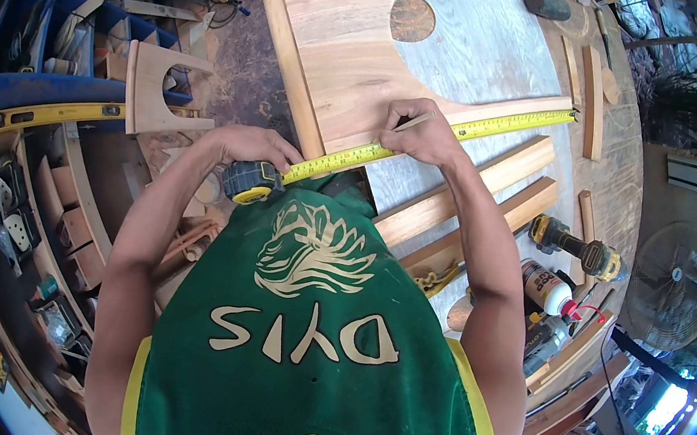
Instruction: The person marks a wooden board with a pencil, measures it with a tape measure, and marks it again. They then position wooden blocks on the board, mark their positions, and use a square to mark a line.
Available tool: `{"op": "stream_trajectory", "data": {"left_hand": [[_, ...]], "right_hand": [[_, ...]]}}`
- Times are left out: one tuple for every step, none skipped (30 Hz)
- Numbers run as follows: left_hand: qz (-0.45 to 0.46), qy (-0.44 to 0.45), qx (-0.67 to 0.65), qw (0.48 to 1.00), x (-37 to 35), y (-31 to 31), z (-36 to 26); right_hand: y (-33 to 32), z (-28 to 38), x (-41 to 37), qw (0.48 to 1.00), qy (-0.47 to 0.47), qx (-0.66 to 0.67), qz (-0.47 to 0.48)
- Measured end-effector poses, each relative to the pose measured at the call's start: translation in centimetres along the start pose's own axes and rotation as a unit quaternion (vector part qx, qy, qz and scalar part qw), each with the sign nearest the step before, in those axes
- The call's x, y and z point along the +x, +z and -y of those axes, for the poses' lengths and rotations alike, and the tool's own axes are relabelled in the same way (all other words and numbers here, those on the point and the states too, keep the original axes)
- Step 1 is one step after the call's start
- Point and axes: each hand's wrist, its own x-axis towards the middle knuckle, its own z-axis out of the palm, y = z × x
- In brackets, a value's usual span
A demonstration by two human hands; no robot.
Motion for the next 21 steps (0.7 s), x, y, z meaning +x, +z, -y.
{"op": "stream_trajectory", "data": {"left_hand": [[0.001,0.003,0.004,1.000,0.0,-0.1,0.0],[0.002,0.007,0.007,1.000,0.2,-0.2,0.3],[0.004,0.010,0.011,1.000,0.2,-0.2,0.3],[-0.007,0.014,0.035,0.999,0.2,-0.1,0.3],[-0.020,0.020,0.061,0.998,-0.1,0.0,0.2],[-0.034,0.027,0.086,0.995,-0.3,-0.1,0.0],[-0.063,0.034,0.117,0.991,-1.7,0.4,-1.9],[-0.072,0.043,0.102,0.991,-2.2,-0.3,-2.3],[-0.077,0.050,0.085,0.992,-2.4,-1.6,-2.4],[-0.085,0.060,0.070,0.992,-2.8,-2.4,-3.4],[-0.110,0.063,0.087,0.988,-3.6,-3.2,-4.8],[-0.120,0.074,0.104,0.985,-3.9,-4.6,-5.7],[-0.130,0.084,0.121,0.981,-4.3,-6.3,-6.3],[-0.138,0.096,0.139,0.976,-4.6,-7.7,-6.9],[-0.145,0.096,0.154,0.973,-4.9,-8.8,-7.3],[-0.153,0.099,0.170,0.968,-5.1,-10.0,-8.1],[-0.162,0.102,0.190,0.963,-5.5,-11.5,-9.1],[-0.172,0.105,0.167,0.965,-5.7,-12.9,-9.9],[-0.180,0.107,0.145,0.967,-5.6,-14.0,-10.0],[-0.181,0.104,0.121,0.970,-5.3,-15.0,-9.7],[-0.172,0.107,0.116,0.973,-5.0,-16.4,-9.7]], "right_hand": [[-0.1,0.1,0.0,1.000,0.005,0.007,0.002],[-0.2,0.2,0.0,1.000,0.010,0.013,0.004],[-0.3,0.0,-0.1,0.999,-0.012,0.048,-0.009],[-0.7,-0.3,-0.3,0.996,-0.035,0.082,-0.022],[-1.2,-0.3,-0.3,0.991,-0.061,0.115,-0.036],[-1.8,0.1,-0.5,0.976,-0.131,0.162,-0.068],[-2.1,0.8,-1.2,0.953,-0.198,0.210,-0.098],[-2.2,1.4,-2.3,0.923,-0.257,0.256,-0.128],[-2.2,2.1,-3.3,0.894,-0.301,0.298,-0.148],[-2.2,2.7,-4.2,0.859,-0.347,0.336,-0.168],[-1.9,2.8,-4.7,0.836,-0.365,0.364,-0.186],[-1.2,2.6,-4.9,0.830,-0.360,0.378,-0.195],[-0.2,1.9,-4.8,0.824,-0.355,0.392,-0.204],[0.9,1.0,-4.6,0.817,-0.351,0.405,-0.215],[2.2,-0.2,-4.3,0.835,-0.312,0.394,-0.225],[3.6,-1.4,-4.1,0.856,-0.251,0.383,-0.242],[4.7,-2.7,-3.8,0.866,-0.242,0.378,-0.221],[6.0,-2.7,-3.5,0.852,-0.186,0.429,-0.235],[6.7,-2.8,-3.0,0.849,-0.166,0.445,-0.231],[7.0,-2.6,-2.8,0.873,-0.125,0.407,-0.238],[7.3,-2.0,-2.9,0.876,-0.113,0.394,-0.252]]}}
